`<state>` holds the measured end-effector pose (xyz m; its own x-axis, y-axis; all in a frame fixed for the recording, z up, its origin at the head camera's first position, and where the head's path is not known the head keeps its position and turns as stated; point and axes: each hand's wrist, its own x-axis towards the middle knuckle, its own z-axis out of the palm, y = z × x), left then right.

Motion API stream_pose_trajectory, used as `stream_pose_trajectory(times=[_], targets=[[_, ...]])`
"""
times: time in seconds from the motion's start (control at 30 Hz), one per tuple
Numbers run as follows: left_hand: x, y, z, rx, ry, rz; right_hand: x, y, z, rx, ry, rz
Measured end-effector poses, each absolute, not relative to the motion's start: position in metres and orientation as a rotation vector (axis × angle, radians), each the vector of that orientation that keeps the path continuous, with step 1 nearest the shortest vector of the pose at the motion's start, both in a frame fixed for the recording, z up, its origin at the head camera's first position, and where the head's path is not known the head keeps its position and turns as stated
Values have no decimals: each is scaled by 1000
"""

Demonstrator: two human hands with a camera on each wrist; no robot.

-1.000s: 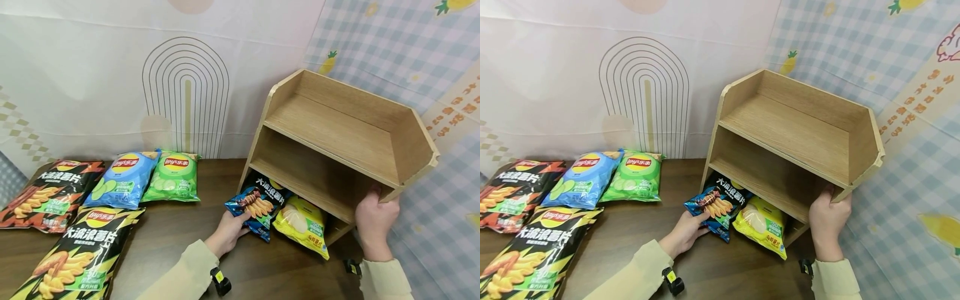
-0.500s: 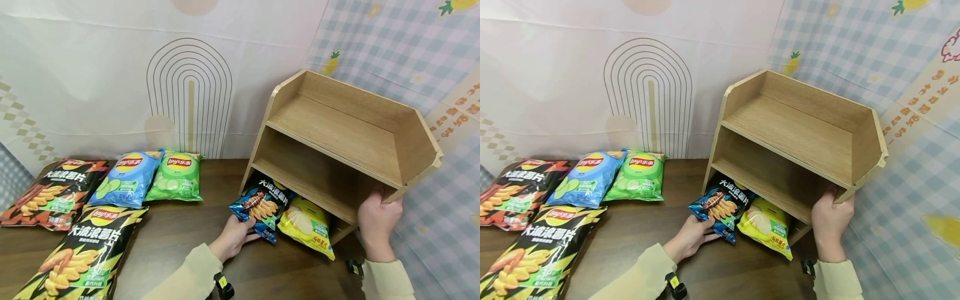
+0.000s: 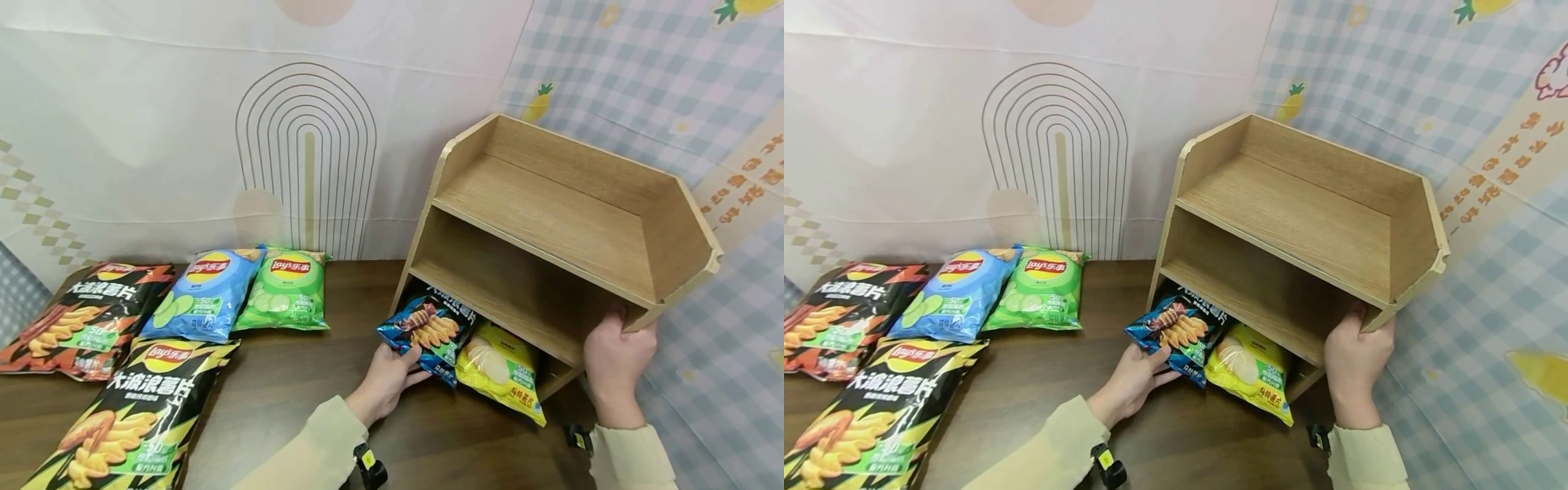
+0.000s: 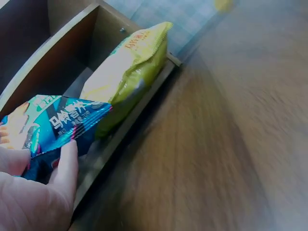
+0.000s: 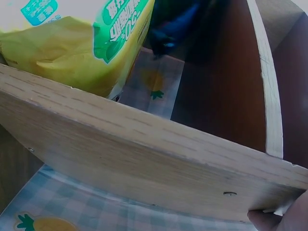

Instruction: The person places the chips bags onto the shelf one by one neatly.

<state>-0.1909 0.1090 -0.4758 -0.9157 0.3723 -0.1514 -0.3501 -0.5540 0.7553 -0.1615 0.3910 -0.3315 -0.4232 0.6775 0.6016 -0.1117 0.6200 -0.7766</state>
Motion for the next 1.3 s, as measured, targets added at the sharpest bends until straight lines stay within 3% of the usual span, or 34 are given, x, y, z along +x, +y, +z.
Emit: stream_pose_trajectory(times=[0.33,0.73,1.3], targets=[[-212,134,-465,54,1087,2512,-162,392,-332,-478,-1799,959],[-224,131,-475,-178,1104,2356,-162,388,-335,-458,-1802,931],[-206,85,-469,73,1554,2087,-162,392,-332,-467,-1810,943]])
